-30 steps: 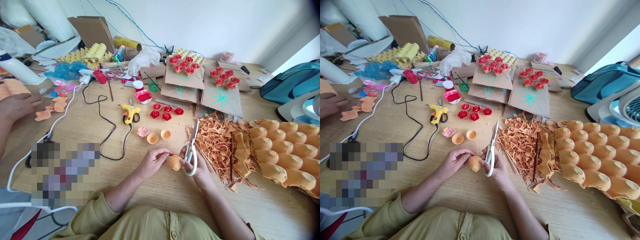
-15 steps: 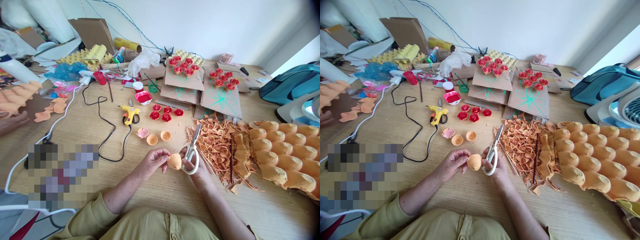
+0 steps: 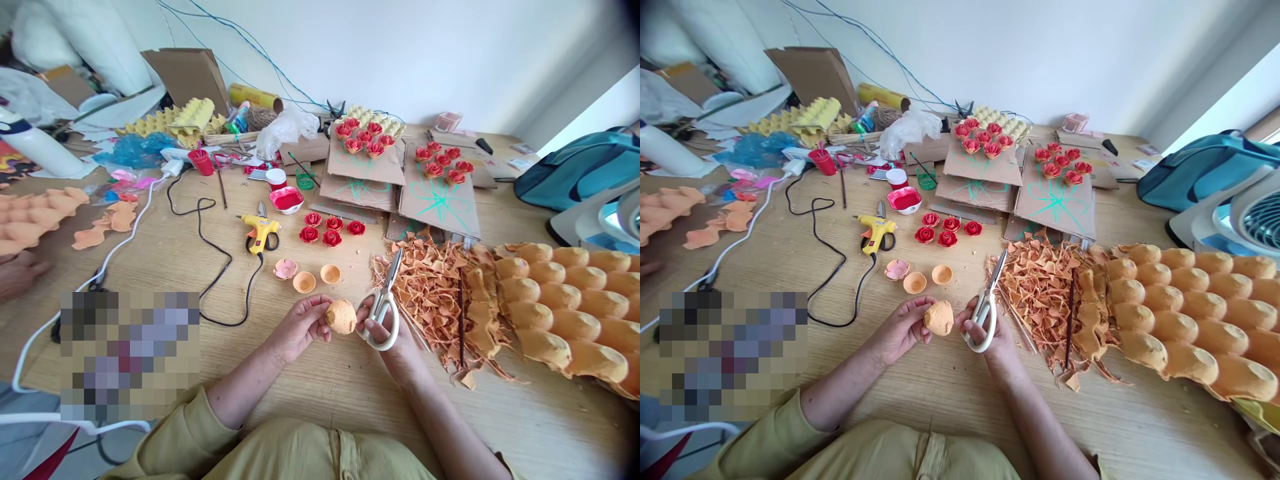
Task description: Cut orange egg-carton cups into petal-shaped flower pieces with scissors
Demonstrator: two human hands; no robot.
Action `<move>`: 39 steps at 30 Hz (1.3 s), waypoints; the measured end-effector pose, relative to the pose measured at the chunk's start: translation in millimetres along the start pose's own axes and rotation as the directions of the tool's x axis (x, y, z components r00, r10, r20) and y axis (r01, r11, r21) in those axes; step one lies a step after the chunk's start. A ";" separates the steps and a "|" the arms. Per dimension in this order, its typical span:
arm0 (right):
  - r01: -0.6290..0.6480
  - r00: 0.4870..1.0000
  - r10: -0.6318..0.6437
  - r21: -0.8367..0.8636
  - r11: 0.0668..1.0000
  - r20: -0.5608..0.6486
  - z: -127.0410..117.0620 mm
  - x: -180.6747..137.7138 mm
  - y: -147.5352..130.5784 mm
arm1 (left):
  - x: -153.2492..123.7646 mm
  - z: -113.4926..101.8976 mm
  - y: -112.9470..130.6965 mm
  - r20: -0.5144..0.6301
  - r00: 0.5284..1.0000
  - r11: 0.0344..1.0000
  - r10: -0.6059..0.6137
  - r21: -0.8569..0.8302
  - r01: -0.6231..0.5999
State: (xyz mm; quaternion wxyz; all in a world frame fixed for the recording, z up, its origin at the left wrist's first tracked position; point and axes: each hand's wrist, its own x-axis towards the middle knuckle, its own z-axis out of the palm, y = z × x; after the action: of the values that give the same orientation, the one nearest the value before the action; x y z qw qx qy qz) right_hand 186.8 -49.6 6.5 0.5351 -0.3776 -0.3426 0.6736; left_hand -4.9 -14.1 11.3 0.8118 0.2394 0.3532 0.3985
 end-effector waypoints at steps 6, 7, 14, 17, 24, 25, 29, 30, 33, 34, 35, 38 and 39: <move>-0.012 1.000 0.011 -0.063 0.998 -0.008 2.1 -3.3 3.5 | -0.5 1.9 -0.6 0.017 1.000 1.000 0.004 -0.026 -0.004; -0.011 1.000 0.009 -0.076 0.997 -0.020 3.3 -3.7 3.0 | -0.5 1.8 -0.8 0.028 1.000 1.000 -0.004 -0.006 0.004; -0.001 0.993 -0.018 -0.161 0.987 -0.120 8.0 -3.6 -2.1 | -2.0 1.9 -2.4 0.076 0.997 0.978 -0.002 0.208 -0.014; 0.012 0.990 -0.040 -0.204 0.979 -0.132 8.4 -4.0 -3.6 | -3.8 3.7 -1.6 0.098 0.993 0.948 0.073 0.302 -0.099; 0.028 0.995 -0.054 -0.266 0.963 -0.089 10.1 -4.7 -4.7 | -5.1 6.1 -5.1 0.110 0.980 0.874 0.167 0.443 -0.198; 0.032 0.995 -0.057 -0.262 0.965 -0.087 10.5 -4.4 -4.5 | -5.6 6.7 -5.7 0.111 0.979 0.868 0.171 0.453 -0.203; 0.051 0.991 -0.079 -0.253 0.966 -0.103 12.1 -3.4 -3.2 | -8.9 9.1 -7.2 0.130 0.962 0.775 0.242 0.571 -0.272; 0.057 0.990 -0.089 -0.257 0.965 -0.112 12.2 -3.4 -2.4 | -9.7 9.6 -7.4 0.135 0.953 0.732 0.271 0.614 -0.295; 0.082 0.984 -0.122 -0.280 0.956 -0.128 11.1 -3.8 0.6 | -12.0 11.4 -8.0 0.150 0.923 0.607 0.355 0.714 -0.349; 0.085 0.983 -0.128 -0.290 0.953 -0.132 10.5 -4.0 1.6 | -12.7 12.2 -8.0 0.151 0.916 0.582 0.372 0.731 -0.356; 0.086 0.982 -0.132 -0.300 0.950 -0.136 9.8 -4.2 2.3 | -13.2 13.1 -8.1 0.148 0.912 0.569 0.383 0.740 -0.359; 0.073 0.980 -0.128 -0.321 0.944 -0.151 8.5 -4.5 2.3 | -13.9 15.5 -8.6 0.129 0.912 0.583 0.391 0.732 -0.353; 0.070 0.981 -0.124 -0.318 0.945 -0.150 8.5 -4.4 1.4 | -13.6 15.7 -8.9 0.121 0.914 0.600 0.387 0.720 -0.349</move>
State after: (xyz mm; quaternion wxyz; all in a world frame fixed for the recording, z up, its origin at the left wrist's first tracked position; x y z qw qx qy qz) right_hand 179.4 -54.7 10.0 0.5285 -0.4954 -0.4162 0.5496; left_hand 5.5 -31.9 20.6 0.5404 0.5998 0.4439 0.3887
